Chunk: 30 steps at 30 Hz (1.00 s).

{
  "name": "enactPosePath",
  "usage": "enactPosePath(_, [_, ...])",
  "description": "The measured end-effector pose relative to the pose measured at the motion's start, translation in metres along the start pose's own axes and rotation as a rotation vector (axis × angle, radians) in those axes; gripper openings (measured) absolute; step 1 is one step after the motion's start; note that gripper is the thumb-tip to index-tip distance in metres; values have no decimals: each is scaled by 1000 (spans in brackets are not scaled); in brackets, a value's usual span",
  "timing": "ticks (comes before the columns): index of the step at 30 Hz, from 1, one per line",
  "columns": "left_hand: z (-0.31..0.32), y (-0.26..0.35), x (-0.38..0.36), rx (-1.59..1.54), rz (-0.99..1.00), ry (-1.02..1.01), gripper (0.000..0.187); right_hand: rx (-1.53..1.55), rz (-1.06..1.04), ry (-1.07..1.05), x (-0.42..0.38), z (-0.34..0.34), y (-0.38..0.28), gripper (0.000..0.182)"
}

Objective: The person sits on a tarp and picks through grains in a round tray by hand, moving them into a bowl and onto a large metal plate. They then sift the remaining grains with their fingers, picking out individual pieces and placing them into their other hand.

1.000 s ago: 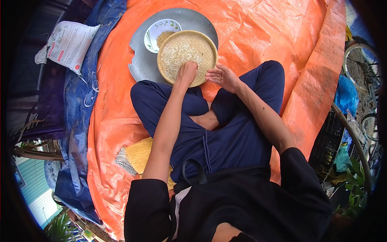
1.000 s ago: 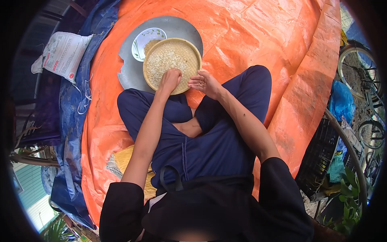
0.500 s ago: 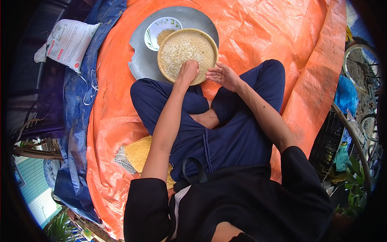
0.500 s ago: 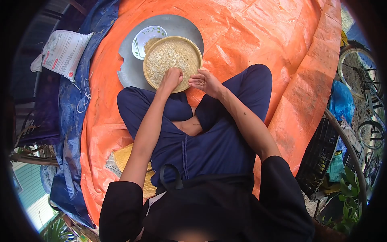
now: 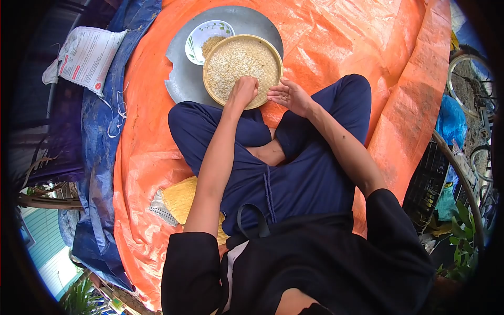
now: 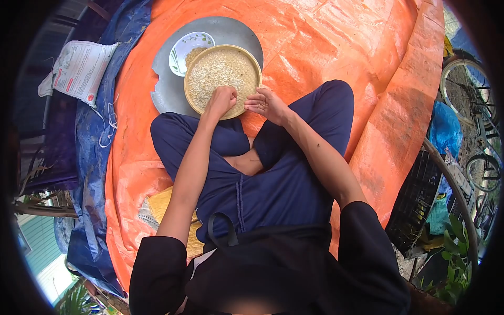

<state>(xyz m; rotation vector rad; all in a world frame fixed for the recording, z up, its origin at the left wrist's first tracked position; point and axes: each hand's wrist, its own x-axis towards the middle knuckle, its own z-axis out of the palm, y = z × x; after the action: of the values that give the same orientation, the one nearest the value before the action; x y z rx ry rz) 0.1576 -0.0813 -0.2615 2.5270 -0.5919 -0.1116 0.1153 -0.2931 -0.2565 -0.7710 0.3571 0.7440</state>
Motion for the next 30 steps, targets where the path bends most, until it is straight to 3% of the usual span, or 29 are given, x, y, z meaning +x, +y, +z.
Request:
enactPosePath(5, [-3,8,0,11,-72,-71,10,-23,1,9,-1,2,-1,52])
enactPosePath(20, [0,3,0,28,-90,-21,17,4,-9,7,1,-1,0,48])
enactPosePath(26, [-23,26,2,-313,-149,-10,15,7,-2,23,2,-4,2,45])
enactPosePath(30, [-24,55,1,-530,-85,-124,14,3,-10,50,6,-4,5,43])
